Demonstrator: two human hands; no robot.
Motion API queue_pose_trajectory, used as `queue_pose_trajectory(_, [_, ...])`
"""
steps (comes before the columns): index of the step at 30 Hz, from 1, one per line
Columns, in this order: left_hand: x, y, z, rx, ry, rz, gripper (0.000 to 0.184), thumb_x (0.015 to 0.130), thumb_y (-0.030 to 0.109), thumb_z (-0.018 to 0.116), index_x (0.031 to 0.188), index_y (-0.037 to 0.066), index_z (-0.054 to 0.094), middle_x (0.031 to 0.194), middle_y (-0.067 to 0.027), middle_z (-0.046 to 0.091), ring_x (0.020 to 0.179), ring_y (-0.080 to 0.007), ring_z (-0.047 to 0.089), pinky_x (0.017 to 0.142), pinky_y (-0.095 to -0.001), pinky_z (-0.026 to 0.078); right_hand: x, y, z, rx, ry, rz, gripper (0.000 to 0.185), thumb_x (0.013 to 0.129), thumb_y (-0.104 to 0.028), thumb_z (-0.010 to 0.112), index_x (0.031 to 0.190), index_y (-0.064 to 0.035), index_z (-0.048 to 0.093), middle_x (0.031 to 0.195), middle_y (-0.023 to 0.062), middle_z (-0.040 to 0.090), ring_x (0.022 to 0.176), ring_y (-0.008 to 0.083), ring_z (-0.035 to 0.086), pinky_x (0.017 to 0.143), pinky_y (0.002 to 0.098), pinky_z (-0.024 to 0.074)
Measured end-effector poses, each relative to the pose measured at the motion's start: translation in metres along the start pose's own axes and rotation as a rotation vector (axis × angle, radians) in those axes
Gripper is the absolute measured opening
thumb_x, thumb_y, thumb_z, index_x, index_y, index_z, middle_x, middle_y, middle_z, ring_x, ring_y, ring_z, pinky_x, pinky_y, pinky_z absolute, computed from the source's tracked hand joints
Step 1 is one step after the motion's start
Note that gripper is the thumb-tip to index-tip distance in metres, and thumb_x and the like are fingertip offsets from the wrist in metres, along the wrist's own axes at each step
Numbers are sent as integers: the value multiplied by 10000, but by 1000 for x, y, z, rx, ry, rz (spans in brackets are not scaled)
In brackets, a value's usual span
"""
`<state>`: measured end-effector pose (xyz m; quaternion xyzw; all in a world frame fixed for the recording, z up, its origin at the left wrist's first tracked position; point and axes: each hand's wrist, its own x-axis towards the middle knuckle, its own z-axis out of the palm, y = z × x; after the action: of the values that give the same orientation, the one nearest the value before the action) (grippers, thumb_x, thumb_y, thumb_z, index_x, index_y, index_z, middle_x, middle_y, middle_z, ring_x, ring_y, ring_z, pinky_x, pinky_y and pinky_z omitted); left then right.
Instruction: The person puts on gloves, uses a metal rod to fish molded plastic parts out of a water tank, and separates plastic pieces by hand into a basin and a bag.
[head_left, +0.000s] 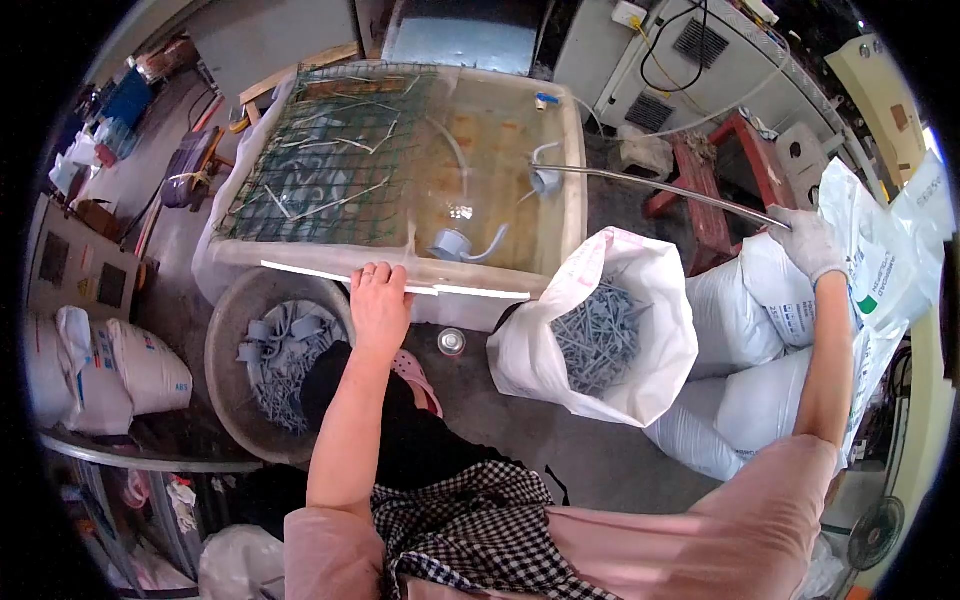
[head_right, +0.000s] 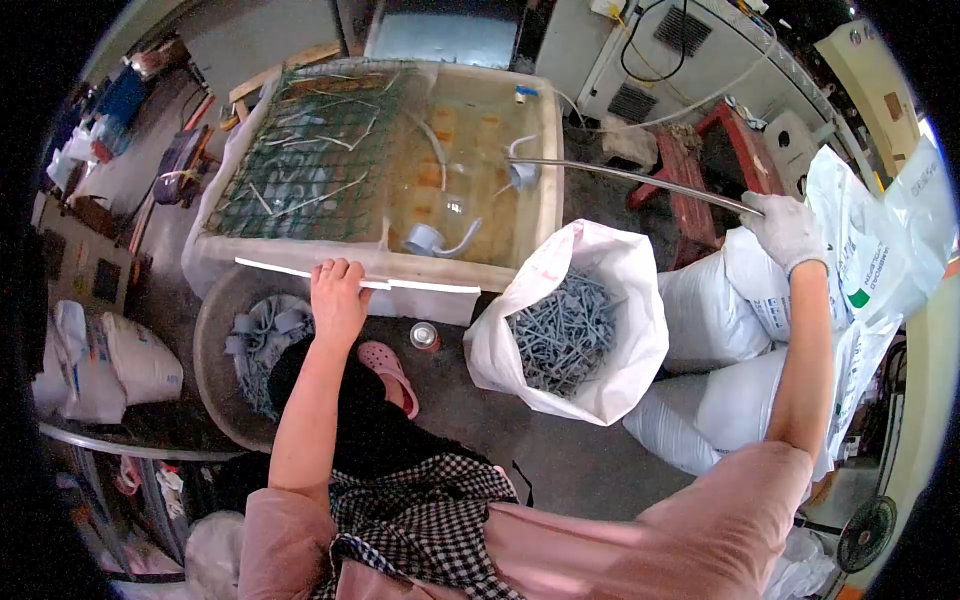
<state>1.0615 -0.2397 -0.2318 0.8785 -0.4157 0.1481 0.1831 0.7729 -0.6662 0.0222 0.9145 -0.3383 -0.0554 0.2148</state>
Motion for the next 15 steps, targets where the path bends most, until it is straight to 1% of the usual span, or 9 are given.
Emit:
queue_pose_trajectory(2, [-2, -1, -2, -7, -1, -6, 283, 617, 92, 743, 838, 49, 572, 856, -112, 563, 915, -302, 549, 844, -423, 395, -1, 1, -16, 16, -55, 20, 314, 826, -332, 611, 1091, -176, 673, 1020, 138, 663, 994, 313, 609, 869, 421, 473])
queue_pose_trajectory(6, [-3, -4, -4, -12, 14, 15, 289, 615, 96, 748, 838, 52, 569, 852, -108, 560, 909, -300, 548, 844, -422, 394, -12, 2, -53, -42, -36, 74, 327, 806, -324, 621, 1081, -159, 683, 1038, 154, 653, 1007, 320, 602, 892, 412, 465])
queue_pose_trajectory(7, [-4, -4, -3, -15, 14, 11, 289, 615, 96, 748, 838, 52, 569, 852, -108, 560, 909, -300, 548, 844, -422, 394, -14, -4, -68, -42, -101, 113, 325, 800, -321, 621, 1069, -151, 691, 1047, 155, 647, 1018, 316, 598, 898, 408, 461])
queue_pose_trajectory(13, [-3, -6, -2, -21, 28, 23, 285, 613, 110, 755, 823, 56, 570, 835, -105, 561, 905, -296, 547, 843, -421, 396, -16, 9, -72, -82, -57, 138, 307, 791, -324, 624, 1040, -164, 701, 1044, 148, 643, 1012, 315, 603, 876, 411, 473])
queue_pose_trajectory(15, [-4, -6, -1, -6, 35, 31, 285, 610, 111, 757, 818, 57, 571, 828, -104, 561, 900, -295, 547, 836, -420, 397, -17, -6, -79, -101, -60, 127, 315, 783, -316, 632, 1044, -153, 700, 1030, 164, 646, 990, 328, 608, 872, 416, 472])
